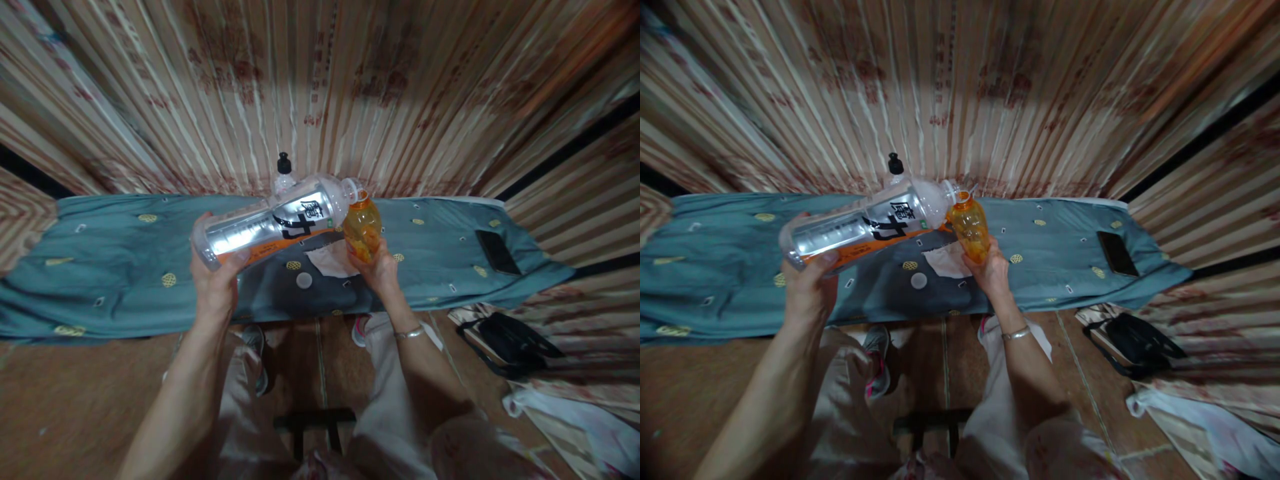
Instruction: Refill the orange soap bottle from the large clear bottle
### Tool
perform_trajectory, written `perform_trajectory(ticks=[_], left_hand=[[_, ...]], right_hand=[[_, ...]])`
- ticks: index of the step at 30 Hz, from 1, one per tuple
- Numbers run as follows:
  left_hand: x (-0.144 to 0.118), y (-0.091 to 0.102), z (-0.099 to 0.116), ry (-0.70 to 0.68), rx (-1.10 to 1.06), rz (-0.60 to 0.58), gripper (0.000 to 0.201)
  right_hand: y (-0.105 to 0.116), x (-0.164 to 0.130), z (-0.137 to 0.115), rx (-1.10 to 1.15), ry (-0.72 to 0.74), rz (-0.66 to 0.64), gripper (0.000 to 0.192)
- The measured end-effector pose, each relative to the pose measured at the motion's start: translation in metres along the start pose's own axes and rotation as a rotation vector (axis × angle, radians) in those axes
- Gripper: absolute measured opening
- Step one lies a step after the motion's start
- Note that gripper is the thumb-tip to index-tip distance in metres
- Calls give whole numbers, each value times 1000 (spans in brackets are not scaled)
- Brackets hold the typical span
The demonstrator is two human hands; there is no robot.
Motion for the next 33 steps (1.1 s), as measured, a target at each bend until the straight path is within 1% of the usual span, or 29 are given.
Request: perform_trajectory(ticks=[4, 10, 17, 25, 33], left_hand=[[1, -1, 0, 2, -39, 2, 87], [0, -3, 1, -11, 11, -31, 82], [0, -1, -1, 37, -69, 26, 86], [0, -3, 1, 18, -69, 7, 82], [1, 1, -3, 22, -79, 21, 87]], right_hand=[[1, 0, -1, 0, -9, -7, 73], [1, 0, -1, -11, 2, -4, 71], [1, -1, -3, -11, 10, 6, 70], [1, 0, -1, -9, -5, -7, 71], [1, 0, -1, 1, 12, -3, 73]])
Point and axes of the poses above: each hand's wrist, its own x-axis towards the middle knuckle, its own y-axis out of the back of the hand, z = x × y, the point moved 10 cm from there along x, towards the middle knuckle, and after that the axes turned 1 degree about -z, right-handed, at the moved point
